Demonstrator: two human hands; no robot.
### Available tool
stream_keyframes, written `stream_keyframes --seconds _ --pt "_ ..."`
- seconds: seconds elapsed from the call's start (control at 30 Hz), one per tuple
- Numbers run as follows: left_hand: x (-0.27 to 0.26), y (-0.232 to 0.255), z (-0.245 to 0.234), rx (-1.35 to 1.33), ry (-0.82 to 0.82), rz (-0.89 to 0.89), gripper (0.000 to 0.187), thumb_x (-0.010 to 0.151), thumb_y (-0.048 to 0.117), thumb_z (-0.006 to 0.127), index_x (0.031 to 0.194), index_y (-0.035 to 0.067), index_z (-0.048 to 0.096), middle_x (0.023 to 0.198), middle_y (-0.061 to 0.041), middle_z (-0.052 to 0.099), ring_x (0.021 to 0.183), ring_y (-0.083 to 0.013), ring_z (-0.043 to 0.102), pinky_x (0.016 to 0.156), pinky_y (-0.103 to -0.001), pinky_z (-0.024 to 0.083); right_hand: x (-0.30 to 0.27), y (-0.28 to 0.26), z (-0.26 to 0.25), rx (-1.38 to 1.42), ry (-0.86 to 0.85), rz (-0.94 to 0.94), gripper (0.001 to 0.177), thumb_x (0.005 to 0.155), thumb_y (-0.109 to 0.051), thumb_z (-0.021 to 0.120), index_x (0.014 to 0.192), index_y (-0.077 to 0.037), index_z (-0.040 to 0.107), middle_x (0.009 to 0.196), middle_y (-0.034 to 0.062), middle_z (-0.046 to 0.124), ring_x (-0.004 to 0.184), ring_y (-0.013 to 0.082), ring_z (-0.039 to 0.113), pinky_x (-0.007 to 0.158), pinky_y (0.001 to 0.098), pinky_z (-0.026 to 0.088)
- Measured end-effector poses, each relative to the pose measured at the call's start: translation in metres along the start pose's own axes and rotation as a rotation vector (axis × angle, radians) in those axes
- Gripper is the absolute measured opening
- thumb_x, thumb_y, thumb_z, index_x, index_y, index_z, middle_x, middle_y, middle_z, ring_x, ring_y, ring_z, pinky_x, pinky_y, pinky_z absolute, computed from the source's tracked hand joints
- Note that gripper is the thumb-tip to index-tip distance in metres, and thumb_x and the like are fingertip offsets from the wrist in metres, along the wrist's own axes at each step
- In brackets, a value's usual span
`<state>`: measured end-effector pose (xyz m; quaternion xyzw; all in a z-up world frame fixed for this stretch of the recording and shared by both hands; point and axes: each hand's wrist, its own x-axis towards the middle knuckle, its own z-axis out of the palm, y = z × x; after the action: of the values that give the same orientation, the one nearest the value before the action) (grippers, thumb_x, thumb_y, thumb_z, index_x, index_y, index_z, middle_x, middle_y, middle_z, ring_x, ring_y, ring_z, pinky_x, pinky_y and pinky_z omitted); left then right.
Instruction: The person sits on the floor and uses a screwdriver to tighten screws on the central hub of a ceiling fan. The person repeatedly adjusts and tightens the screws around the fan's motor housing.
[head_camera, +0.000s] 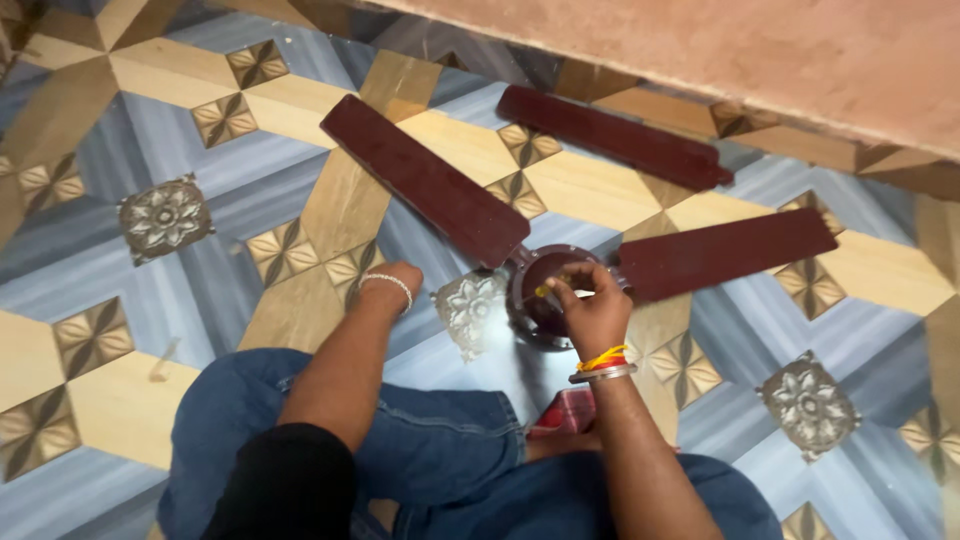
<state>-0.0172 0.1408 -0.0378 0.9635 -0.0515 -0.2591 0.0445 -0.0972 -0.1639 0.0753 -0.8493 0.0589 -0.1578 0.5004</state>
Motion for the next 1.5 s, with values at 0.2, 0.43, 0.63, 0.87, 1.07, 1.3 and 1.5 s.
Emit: stream_keyframes --seconds 0.2,0.43,0.63,0.87,1.07,1.3,1.5 --pt "-0.004 0.015 -0.006 0.177 -0.140 0.117 0.032 0.086 0.003 0.068 0.118 0.004 0.075 0.129 -0.018 0.069 0.117 -0.0336 0.069 0.093 -0.041 0.059 0.039 -0.011 0.003 -0.120 0.026 -0.146 0.024 0.080 -0.011 0.088 0.098 -0.002 0.075 0.089 0.0101 0.078 0.080 0.0166 0.076 0.073 0.0296 0.059" --pt "-0.001 0.049 -0.037 0.076 -0.033 0.166 0.025 0.091 0.008 0.065 0.113 0.003 0.077 0.121 -0.021 0.072 0.111 -0.0360 0.071 0.090 -0.044 0.059 0.049 0.006 0.005 -0.085 0.075 -0.053 0.024 0.084 -0.009 0.083 0.106 -0.004 0.076 0.097 0.0099 0.079 0.080 0.0168 0.077 0.070 0.0287 0.060" --pt "-0.007 0.094 -0.046 -0.331 0.264 0.316 0.032 0.089 0.028 0.073 0.110 0.005 0.068 0.112 -0.019 0.072 0.106 -0.0387 0.067 0.089 -0.049 0.055 0.052 0.024 0.013 -0.078 0.092 -0.122 0.024 0.084 -0.007 0.084 0.107 -0.004 0.077 0.098 0.0109 0.080 0.084 0.0168 0.078 0.075 0.0284 0.060" --pt "0.001 0.107 -0.010 -0.921 0.061 0.143 0.054 0.087 0.026 0.077 0.134 0.010 0.054 0.100 -0.021 0.074 0.089 -0.0309 0.070 0.075 -0.039 0.055 0.049 0.029 0.020 -0.001 0.016 0.027 0.024 0.085 -0.006 0.082 0.108 -0.004 0.076 0.098 0.0093 0.080 0.086 0.0154 0.078 0.072 0.0275 0.062" --pt "0.035 0.108 0.031 -1.589 -0.081 -0.040 0.045 0.094 0.022 0.068 0.136 0.010 0.058 0.109 -0.008 0.072 0.079 -0.0129 0.068 0.056 -0.027 0.055 0.048 0.027 0.019 -0.015 0.037 -0.028 0.024 0.084 -0.006 0.082 0.107 -0.003 0.076 0.098 0.0096 0.080 0.088 0.0159 0.078 0.075 0.0273 0.062" --pt "0.040 0.101 0.042 -1.656 -0.095 -0.084 0.039 0.103 0.028 0.059 0.130 0.000 0.064 0.109 -0.010 0.073 0.067 -0.0107 0.062 0.054 -0.026 0.053 0.050 0.024 0.013 -0.085 0.065 -0.081 0.025 0.082 -0.007 0.085 0.105 -0.004 0.077 0.098 0.0105 0.079 0.090 0.0177 0.078 0.076 0.0294 0.060" --pt "0.029 0.100 0.043 -1.671 -0.104 -0.078 0.038 0.101 0.025 0.058 0.129 -0.001 0.065 0.109 -0.011 0.074 0.065 -0.0123 0.063 0.052 -0.027 0.052 0.051 0.025 0.011 -0.036 0.042 -0.092 0.023 0.084 -0.006 0.082 0.107 -0.004 0.077 0.100 0.0102 0.079 0.089 0.0172 0.078 0.076 0.0289 0.061"
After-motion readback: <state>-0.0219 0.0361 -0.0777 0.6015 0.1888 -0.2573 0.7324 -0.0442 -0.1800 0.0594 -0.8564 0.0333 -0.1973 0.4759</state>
